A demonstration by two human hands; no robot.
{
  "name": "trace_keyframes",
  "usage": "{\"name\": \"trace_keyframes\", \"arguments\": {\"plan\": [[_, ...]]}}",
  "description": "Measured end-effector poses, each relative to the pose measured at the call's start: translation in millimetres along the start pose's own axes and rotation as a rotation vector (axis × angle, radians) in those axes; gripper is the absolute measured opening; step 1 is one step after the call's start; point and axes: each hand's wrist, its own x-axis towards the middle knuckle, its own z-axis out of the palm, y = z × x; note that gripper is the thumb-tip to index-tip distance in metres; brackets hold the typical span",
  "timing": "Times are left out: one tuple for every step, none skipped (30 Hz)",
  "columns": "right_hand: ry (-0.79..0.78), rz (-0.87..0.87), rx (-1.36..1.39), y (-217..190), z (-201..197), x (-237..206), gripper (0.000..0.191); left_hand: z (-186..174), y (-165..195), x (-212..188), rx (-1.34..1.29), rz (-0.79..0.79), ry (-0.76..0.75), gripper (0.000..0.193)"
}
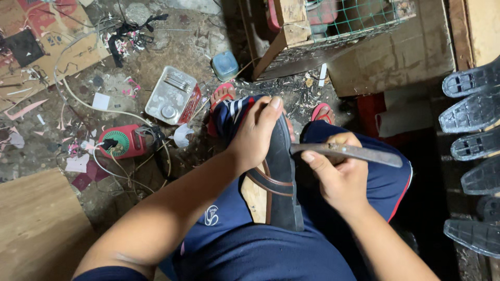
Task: The person sits on the floor holding a shoe with a rubber sole on their lap. They press and hammer the sole edge with a metal hand tool, reposition the shoe repeatedly, then use yellow-handled scissors to trim excess sole material around the edge and continue pressing the sole with the tool.
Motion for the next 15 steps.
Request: {"name": "trace_keyframes", "arguments": {"plan": [[-0.008,0.021,0.008,-4,1,7,0.035,-1,-1,1,0.04,0.036,-0.004,0.036],[-0.016,0.042,0.017,-8,2,14,0.036,-2,-3,2,0.08,0.072,-0.007,0.038],[-0.024,0.064,0.025,-11,3,21,0.037,-4,-5,3,0.096,0.085,0.005,0.037],[-0.051,0.018,-0.016,-15,4,30,0.037,-5,-9,5,0.113,0.099,0.019,0.037],[-0.077,-0.027,-0.056,-18,4,39,0.037,-7,-12,6,0.131,0.112,0.032,0.037],[-0.103,-0.071,-0.096,-21,5,48,0.037,-9,-16,7,0.163,0.147,0.031,0.037],[-0.123,-0.052,-0.128,-24,6,57,0.036,-10,-20,8,0.194,0.182,0.031,0.037],[-0.145,-0.033,-0.16,-27,7,67,0.035,-11,-23,9,0.226,0.216,0.031,0.038],[-0.163,-0.018,-0.192,-29,8,76,0.034,-12,-24,10,0.202,0.201,0.024,0.038],[-0.181,0.017,-0.198,-31,9,85,0.033,-11,-25,11,0.178,0.188,0.013,0.038],[-0.2,0.054,-0.202,-32,11,93,0.031,-10,-24,10,0.155,0.171,0.004,0.038],[-0.215,0.094,-0.207,-34,11,98,0.03,-9,-22,8,0.178,0.126,0.014,0.035],[-0.242,0.103,-0.149,-36,10,100,0.028,-6,-18,5,0.201,0.084,0.023,0.035],[-0.273,0.107,-0.09,-39,8,98,0.027,-3,-12,2,0.224,0.047,0.036,0.036],[-0.304,0.105,-0.031,-41,6,96,0.026,0,-5,-6,0.314,0.108,-0.026,0.041]]}}
